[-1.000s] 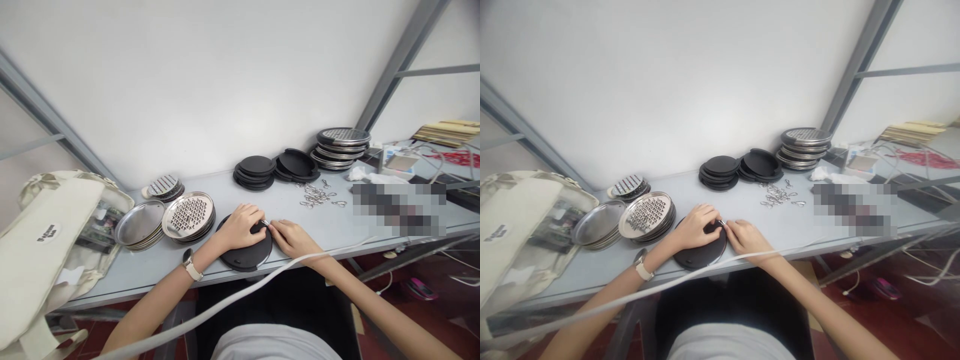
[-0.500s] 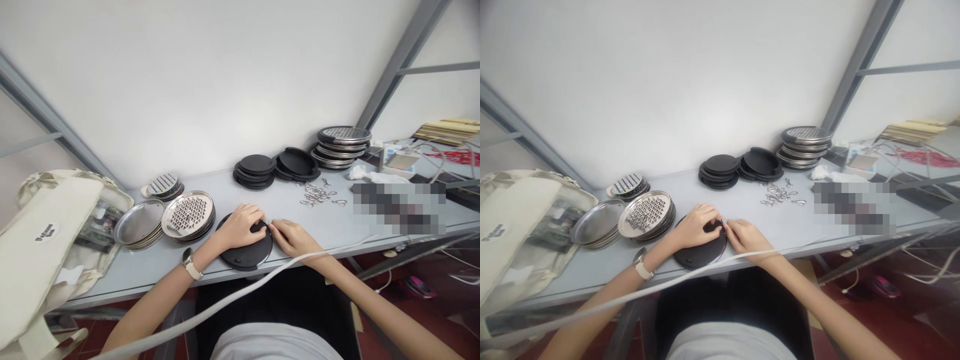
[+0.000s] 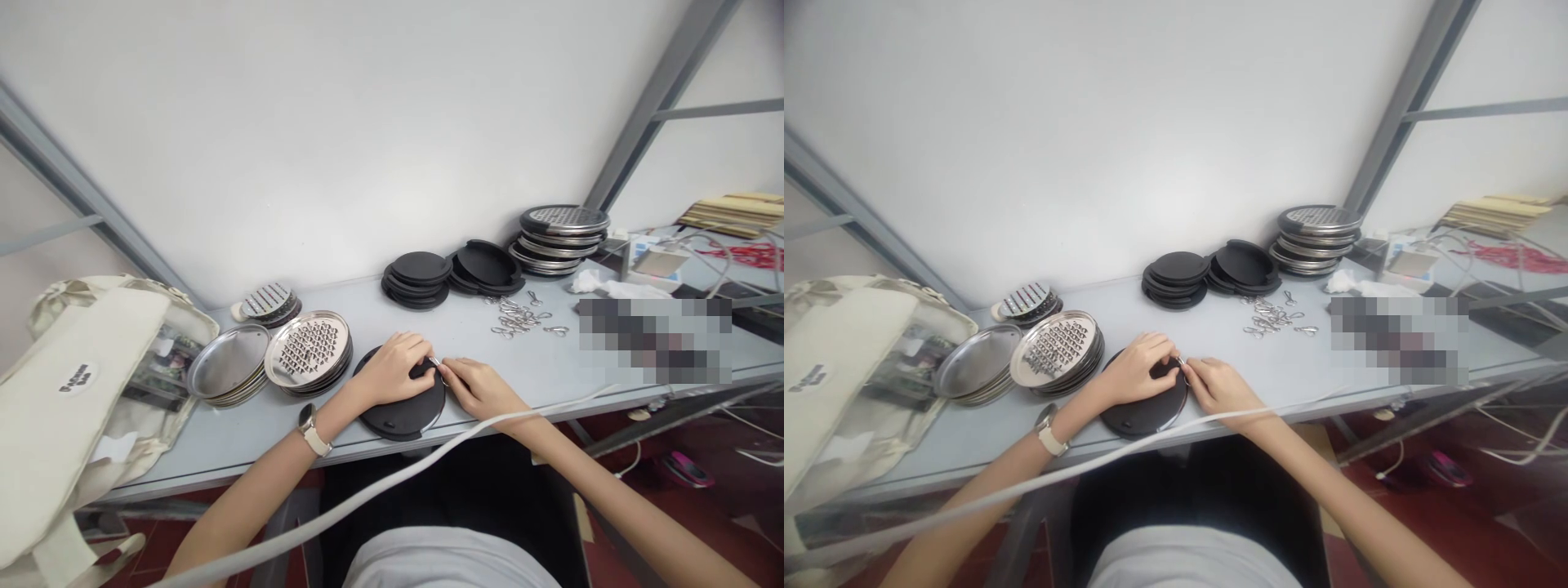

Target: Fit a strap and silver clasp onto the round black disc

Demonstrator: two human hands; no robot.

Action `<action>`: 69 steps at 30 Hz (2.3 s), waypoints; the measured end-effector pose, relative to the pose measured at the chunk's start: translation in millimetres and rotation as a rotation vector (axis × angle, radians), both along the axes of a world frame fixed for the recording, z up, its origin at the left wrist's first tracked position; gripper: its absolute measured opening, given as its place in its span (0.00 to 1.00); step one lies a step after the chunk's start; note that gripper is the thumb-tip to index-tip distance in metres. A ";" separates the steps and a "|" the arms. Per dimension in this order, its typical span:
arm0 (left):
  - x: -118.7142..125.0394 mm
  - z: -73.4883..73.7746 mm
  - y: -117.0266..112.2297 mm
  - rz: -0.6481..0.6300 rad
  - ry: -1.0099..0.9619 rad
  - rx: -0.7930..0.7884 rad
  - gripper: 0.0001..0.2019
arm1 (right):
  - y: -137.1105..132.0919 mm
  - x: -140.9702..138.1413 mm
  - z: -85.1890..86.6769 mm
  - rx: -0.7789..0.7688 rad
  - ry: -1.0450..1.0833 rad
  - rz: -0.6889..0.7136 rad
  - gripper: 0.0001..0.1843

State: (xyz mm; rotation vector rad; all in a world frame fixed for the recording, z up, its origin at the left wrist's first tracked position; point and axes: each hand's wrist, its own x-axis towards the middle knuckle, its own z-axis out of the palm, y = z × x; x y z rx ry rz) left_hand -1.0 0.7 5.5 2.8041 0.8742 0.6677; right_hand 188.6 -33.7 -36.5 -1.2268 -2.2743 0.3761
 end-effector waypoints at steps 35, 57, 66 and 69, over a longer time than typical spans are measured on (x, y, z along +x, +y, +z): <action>-0.5 -1.9 1.1 -0.006 -0.018 -0.028 0.03 | 0.4 2.3 4.8 -0.045 0.073 0.023 0.18; -1.1 -0.5 1.5 -0.022 -0.018 -0.059 0.01 | 0.6 3.8 4.3 -0.058 0.087 0.033 0.19; -1.1 -1.0 1.1 -0.020 -0.019 -0.051 0.02 | 0.2 3.5 5.5 -0.060 0.076 0.024 0.19; -1.2 -1.2 1.3 -0.014 -0.013 -0.055 0.02 | 0.3 3.9 5.0 -0.054 0.073 0.023 0.19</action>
